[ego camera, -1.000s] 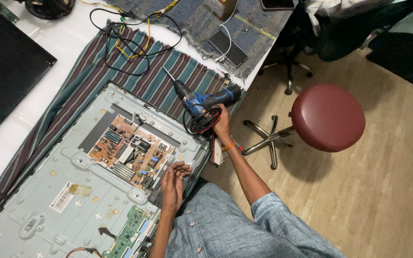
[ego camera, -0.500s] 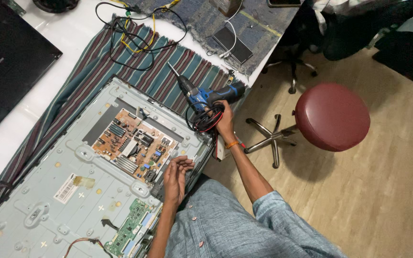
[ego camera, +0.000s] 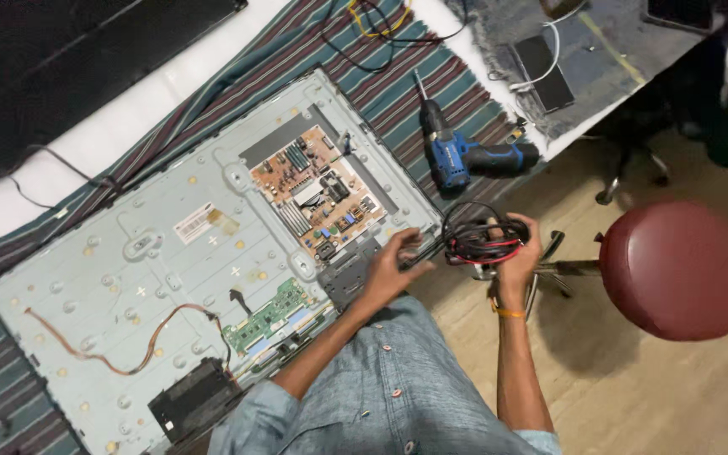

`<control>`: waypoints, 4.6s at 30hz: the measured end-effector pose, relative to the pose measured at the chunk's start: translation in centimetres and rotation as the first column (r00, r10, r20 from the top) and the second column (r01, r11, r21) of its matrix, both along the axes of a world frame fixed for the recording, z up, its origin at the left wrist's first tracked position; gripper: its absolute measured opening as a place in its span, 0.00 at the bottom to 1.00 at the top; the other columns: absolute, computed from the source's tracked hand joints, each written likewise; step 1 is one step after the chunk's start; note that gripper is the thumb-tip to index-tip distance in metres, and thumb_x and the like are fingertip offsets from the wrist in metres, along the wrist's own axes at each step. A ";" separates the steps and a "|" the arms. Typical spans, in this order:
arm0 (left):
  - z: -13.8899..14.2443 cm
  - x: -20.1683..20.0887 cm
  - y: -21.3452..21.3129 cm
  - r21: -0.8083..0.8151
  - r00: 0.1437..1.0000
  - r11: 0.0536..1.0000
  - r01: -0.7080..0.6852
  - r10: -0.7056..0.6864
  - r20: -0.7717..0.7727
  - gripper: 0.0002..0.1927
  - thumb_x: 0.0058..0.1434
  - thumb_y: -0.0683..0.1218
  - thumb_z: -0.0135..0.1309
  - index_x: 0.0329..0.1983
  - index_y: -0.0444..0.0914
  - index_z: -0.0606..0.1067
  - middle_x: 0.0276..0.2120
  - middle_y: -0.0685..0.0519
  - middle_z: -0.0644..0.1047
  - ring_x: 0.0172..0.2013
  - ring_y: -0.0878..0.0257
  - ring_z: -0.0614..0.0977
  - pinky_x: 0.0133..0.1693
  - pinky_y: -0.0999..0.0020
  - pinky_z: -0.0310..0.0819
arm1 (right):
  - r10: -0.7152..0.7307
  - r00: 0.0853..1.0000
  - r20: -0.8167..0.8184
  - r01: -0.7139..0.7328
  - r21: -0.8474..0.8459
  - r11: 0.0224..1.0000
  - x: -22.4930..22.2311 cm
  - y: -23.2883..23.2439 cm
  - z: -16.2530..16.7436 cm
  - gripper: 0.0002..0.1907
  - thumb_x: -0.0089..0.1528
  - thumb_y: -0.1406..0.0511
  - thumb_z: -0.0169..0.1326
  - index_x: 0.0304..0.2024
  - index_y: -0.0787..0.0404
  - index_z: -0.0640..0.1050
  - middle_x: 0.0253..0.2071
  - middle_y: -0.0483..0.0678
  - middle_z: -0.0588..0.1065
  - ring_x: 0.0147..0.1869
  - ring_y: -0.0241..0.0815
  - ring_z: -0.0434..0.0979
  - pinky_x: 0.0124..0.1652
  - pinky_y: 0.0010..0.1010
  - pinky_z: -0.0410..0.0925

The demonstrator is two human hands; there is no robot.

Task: The person works at a repair bench with an opened television lying face down. They open a drawer, take out a multimeter, untangle its test leads, connect the leads to the meter, and probe components on the TV's circuit board to test it.

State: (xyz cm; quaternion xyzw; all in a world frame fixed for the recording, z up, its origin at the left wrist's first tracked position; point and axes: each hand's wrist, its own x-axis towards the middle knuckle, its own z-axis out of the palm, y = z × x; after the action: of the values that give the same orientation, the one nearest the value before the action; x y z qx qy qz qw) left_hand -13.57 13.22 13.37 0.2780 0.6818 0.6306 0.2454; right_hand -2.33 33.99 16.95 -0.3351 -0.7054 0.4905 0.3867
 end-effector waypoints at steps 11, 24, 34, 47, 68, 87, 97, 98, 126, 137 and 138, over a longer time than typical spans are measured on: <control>4.2 1.3 7.0 0.133 0.991 0.983 0.127 -0.131 0.020 0.21 0.53 0.42 0.62 0.51 0.35 0.77 0.38 0.48 0.83 0.41 0.63 0.84 0.46 0.65 0.79 | 0.285 0.946 0.154 -0.268 -0.122 0.956 4.2 -3.3 5.9 0.29 0.56 0.78 0.59 0.60 0.64 0.71 0.54 0.46 0.74 0.54 0.34 0.75 0.52 0.26 0.71; 13.3 2.3 7.2 0.111 0.927 0.933 0.343 -0.355 0.120 0.17 0.56 0.44 0.63 0.49 0.38 0.78 0.31 0.55 0.83 0.29 0.67 0.83 0.29 0.67 0.77 | 0.368 0.917 0.153 -0.349 -0.140 0.927 5.9 -0.3 9.1 0.34 0.55 0.78 0.56 0.66 0.64 0.70 0.55 0.46 0.74 0.57 0.35 0.75 0.55 0.28 0.70; 18.3 -0.2 6.7 0.318 0.910 0.895 0.313 -0.186 -0.372 0.15 0.56 0.42 0.59 0.47 0.44 0.78 0.39 0.51 0.83 0.37 0.57 0.87 0.43 0.64 0.80 | 0.351 0.935 0.058 -0.345 -0.091 0.934 5.1 -0.9 8.5 0.27 0.59 0.76 0.50 0.63 0.67 0.72 0.55 0.46 0.76 0.57 0.35 0.76 0.57 0.25 0.69; 24.4 -5.6 3.1 0.281 0.967 0.933 0.222 -0.175 -0.185 0.13 0.53 0.36 0.63 0.41 0.35 0.78 0.33 0.55 0.82 0.35 0.76 0.81 0.38 0.75 0.76 | 0.456 0.838 -0.300 -0.493 -0.057 0.868 1.2 -3.6 8.5 0.38 0.69 0.50 0.57 0.71 0.67 0.63 0.68 0.50 0.68 0.73 0.42 0.68 0.73 0.37 0.60; 19.0 -2.9 6.4 0.427 0.827 0.746 0.511 -0.293 -0.479 0.23 0.56 0.43 0.66 0.55 0.42 0.76 0.48 0.54 0.82 0.47 0.59 0.86 0.50 0.66 0.81 | 0.381 0.845 -0.375 -0.497 -0.287 0.819 6.3 1.5 11.3 0.24 0.73 0.51 0.51 0.55 0.66 0.77 0.43 0.48 0.76 0.42 0.36 0.78 0.42 0.28 0.73; 16.7 -1.9 8.3 0.339 0.841 0.837 0.429 -0.234 -0.488 0.16 0.54 0.45 0.63 0.46 0.43 0.77 0.40 0.55 0.84 0.42 0.58 0.87 0.43 0.61 0.78 | 0.449 0.698 0.557 -0.602 0.117 0.790 7.6 4.9 13.9 0.12 0.64 0.71 0.57 0.46 0.75 0.79 0.33 0.55 0.74 0.34 0.37 0.73 0.37 0.27 0.66; 14.5 -2.9 10.1 0.451 0.905 0.806 0.384 -0.232 -0.358 0.19 0.55 0.45 0.64 0.50 0.41 0.77 0.39 0.54 0.85 0.37 0.65 0.88 0.40 0.65 0.80 | 0.423 0.900 -0.104 -0.407 0.145 0.902 5.5 1.6 15.3 0.08 0.76 0.72 0.52 0.52 0.72 0.68 0.44 0.58 0.76 0.45 0.42 0.81 0.52 0.32 0.79; 14.1 -3.0 10.4 0.425 0.924 0.839 0.339 -0.212 -0.319 0.19 0.55 0.44 0.64 0.50 0.41 0.77 0.37 0.54 0.85 0.35 0.65 0.87 0.40 0.65 0.80 | 0.388 0.912 -0.136 -0.366 0.160 0.917 5.1 1.7 14.8 0.09 0.77 0.72 0.52 0.52 0.72 0.67 0.43 0.58 0.75 0.44 0.43 0.80 0.51 0.33 0.79; 17.2 -1.3 6.7 0.312 0.722 0.782 0.539 -0.239 -0.649 0.20 0.56 0.48 0.60 0.52 0.44 0.73 0.40 0.56 0.78 0.43 0.56 0.84 0.39 0.58 0.76 | 0.428 0.495 0.756 -0.758 0.136 0.637 6.2 8.6 8.7 0.19 0.53 0.68 0.65 0.48 0.64 0.81 0.36 0.55 0.81 0.41 0.42 0.82 0.42 0.33 0.72; 15.7 -3.7 6.4 0.419 0.914 0.901 0.110 0.074 -0.400 0.13 0.55 0.46 0.65 0.44 0.43 0.78 0.40 0.58 0.83 0.40 0.64 0.87 0.44 0.69 0.80 | 0.474 0.878 0.066 -0.478 0.076 0.875 4.3 2.3 10.5 0.06 0.78 0.75 0.51 0.56 0.70 0.71 0.50 0.49 0.73 0.51 0.35 0.76 0.54 0.25 0.72; 15.7 -3.9 6.3 0.461 0.927 0.883 0.092 0.092 -0.362 0.15 0.54 0.45 0.65 0.44 0.42 0.78 0.40 0.57 0.83 0.41 0.64 0.87 0.45 0.69 0.80 | 0.455 0.889 -0.057 -0.454 0.024 0.891 3.9 1.9 10.5 0.04 0.79 0.77 0.51 0.56 0.70 0.71 0.49 0.49 0.72 0.49 0.35 0.74 0.53 0.26 0.72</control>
State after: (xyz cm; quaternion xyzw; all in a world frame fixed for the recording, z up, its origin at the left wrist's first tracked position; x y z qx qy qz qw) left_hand -17.47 19.52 29.12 0.4441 0.5426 0.7121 0.0364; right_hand 1.58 35.86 27.46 -0.1437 -0.7546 0.5737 0.2842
